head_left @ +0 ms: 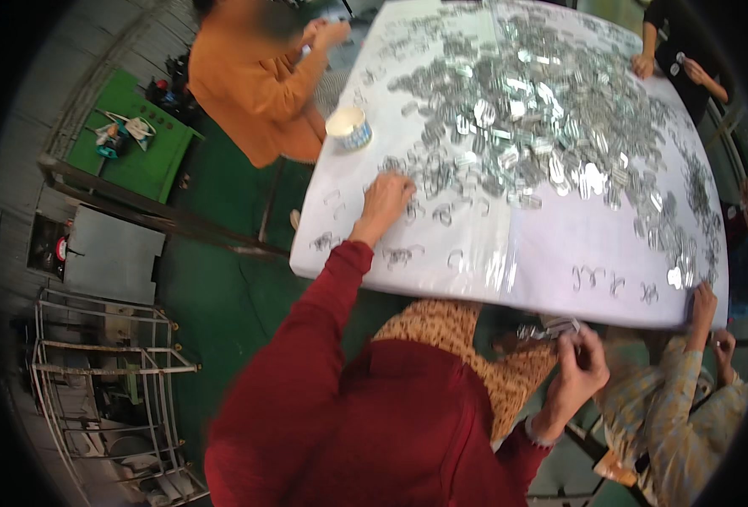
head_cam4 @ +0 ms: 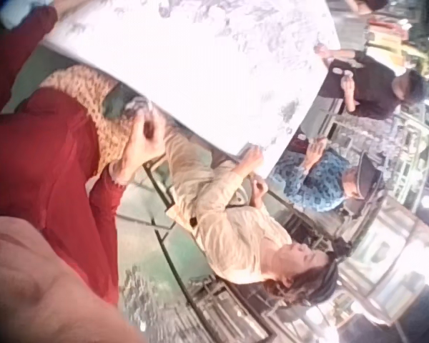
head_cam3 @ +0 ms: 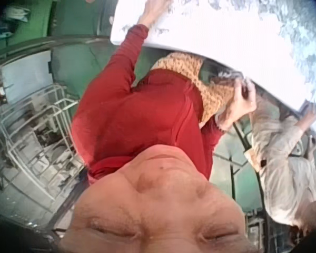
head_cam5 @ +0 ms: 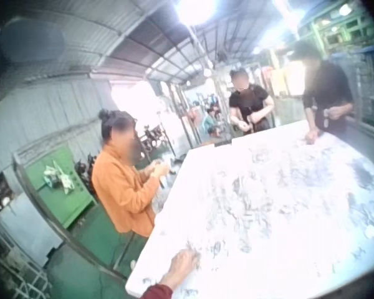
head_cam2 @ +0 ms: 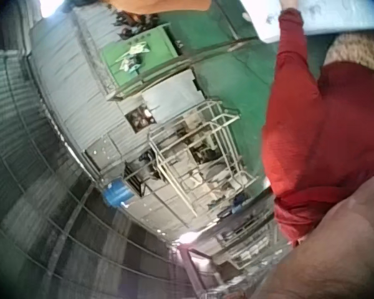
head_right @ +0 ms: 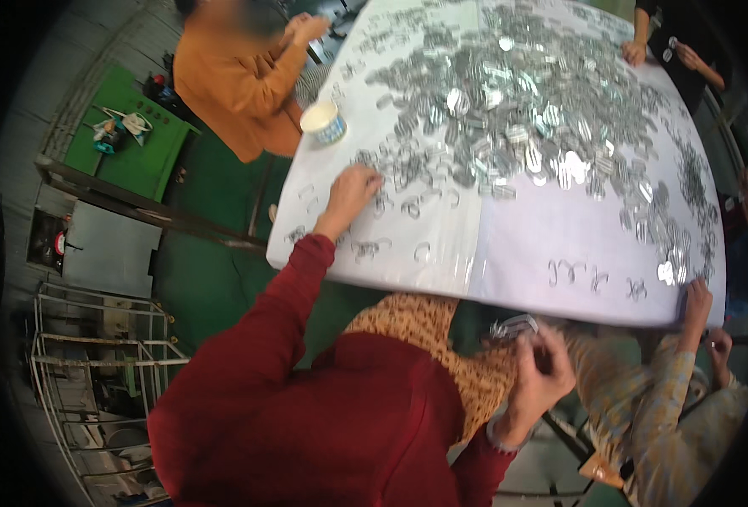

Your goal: The person picks up metal buckles from a table and hangs them one at a time onto a metal rack.

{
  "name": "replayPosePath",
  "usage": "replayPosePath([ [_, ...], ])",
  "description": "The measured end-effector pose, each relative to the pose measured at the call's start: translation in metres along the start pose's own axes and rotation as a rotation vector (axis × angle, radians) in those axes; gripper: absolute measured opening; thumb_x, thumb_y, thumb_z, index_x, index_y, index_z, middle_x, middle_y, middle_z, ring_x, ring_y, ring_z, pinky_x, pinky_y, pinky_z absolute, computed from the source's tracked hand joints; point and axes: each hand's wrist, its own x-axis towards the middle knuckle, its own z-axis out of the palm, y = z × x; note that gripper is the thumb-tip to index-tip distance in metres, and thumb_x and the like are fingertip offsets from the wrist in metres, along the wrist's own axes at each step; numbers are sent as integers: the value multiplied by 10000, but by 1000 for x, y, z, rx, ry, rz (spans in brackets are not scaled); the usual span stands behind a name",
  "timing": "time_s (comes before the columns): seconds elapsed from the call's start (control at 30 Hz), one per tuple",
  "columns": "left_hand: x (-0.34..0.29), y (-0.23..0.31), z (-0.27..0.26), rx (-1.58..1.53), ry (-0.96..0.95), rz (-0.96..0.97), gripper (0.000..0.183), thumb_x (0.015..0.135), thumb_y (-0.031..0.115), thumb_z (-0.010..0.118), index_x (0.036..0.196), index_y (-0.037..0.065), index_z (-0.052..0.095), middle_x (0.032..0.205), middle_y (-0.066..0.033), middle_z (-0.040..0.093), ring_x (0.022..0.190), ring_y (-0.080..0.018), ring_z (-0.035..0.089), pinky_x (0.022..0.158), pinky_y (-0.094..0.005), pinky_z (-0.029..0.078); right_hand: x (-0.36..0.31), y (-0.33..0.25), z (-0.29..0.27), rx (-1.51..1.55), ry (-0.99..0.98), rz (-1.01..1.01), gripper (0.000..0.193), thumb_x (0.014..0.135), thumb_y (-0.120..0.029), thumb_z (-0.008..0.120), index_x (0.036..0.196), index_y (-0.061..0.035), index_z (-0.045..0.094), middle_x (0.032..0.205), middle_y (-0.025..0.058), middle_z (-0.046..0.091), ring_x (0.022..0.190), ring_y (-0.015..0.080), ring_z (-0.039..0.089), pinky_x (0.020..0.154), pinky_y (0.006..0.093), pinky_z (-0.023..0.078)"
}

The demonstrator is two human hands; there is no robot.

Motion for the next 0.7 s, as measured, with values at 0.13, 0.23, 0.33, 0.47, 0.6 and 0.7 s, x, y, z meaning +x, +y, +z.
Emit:
replayPosePath([
  [0.13, 5, -9, 12, 149, -73, -36, 131, 793, 129, 594, 797, 1, 626, 819, -177, 594, 810, -358, 578, 724, -440, 462, 8, 14, -21, 54, -60, 35, 229, 723, 113, 647, 935, 28, 639, 766, 24, 571, 633, 74, 523, 571, 190, 425],
  [0.23, -7, -12, 7, 134, -2, -50, 131, 819, 129, 567, 847, 3, 591, 811, -186, 589, 818, -368, 575, 726, -445, 459, 10, 25, -27, 170, -146, 67, 220, 735, 122, 627, 937, 34, 632, 787, 40, 570, 674, 84, 537, 572, 190, 427],
  [0.33, 0, 4, -5, 68, 77, -102, 117, 851, 116, 515, 889, 9, 544, 830, -201, 578, 823, -386, 567, 716, -472, 450, 15, 15, -33, 169, -197, 30, 204, 734, 122, 628, 919, 36, 640, 770, 36, 573, 686, 85, 533, 584, 192, 424],
  [0.47, 4, 27, -16, -78, 163, -131, 150, 898, 109, 463, 888, -22, 534, 767, -228, 595, 745, -418, 574, 661, -466, 453, 28, 5, -42, -99, -290, -3, 187, 728, 111, 642, 902, 44, 651, 760, 44, 591, 685, 92, 532, 611, 195, 420],
  [0.6, -35, 98, -12, -623, -91, -318, 171, 896, 83, 527, 995, -34, 604, 756, -74, 631, 688, -137, 599, 647, -266, 486, 29, 14, -34, -101, -364, 12, 188, 750, 102, 632, 930, 51, 653, 771, 45, 604, 695, 90, 534, 620, 198, 416],
  [0.7, -64, 169, -35, -1077, -326, -307, 153, 887, 67, 565, 976, -50, 608, 792, -31, 625, 721, -98, 587, 671, -232, 494, 24, 15, -28, -35, -386, 57, 183, 795, 79, 611, 972, 55, 651, 794, 35, 614, 698, 75, 553, 626, 186, 428],
])
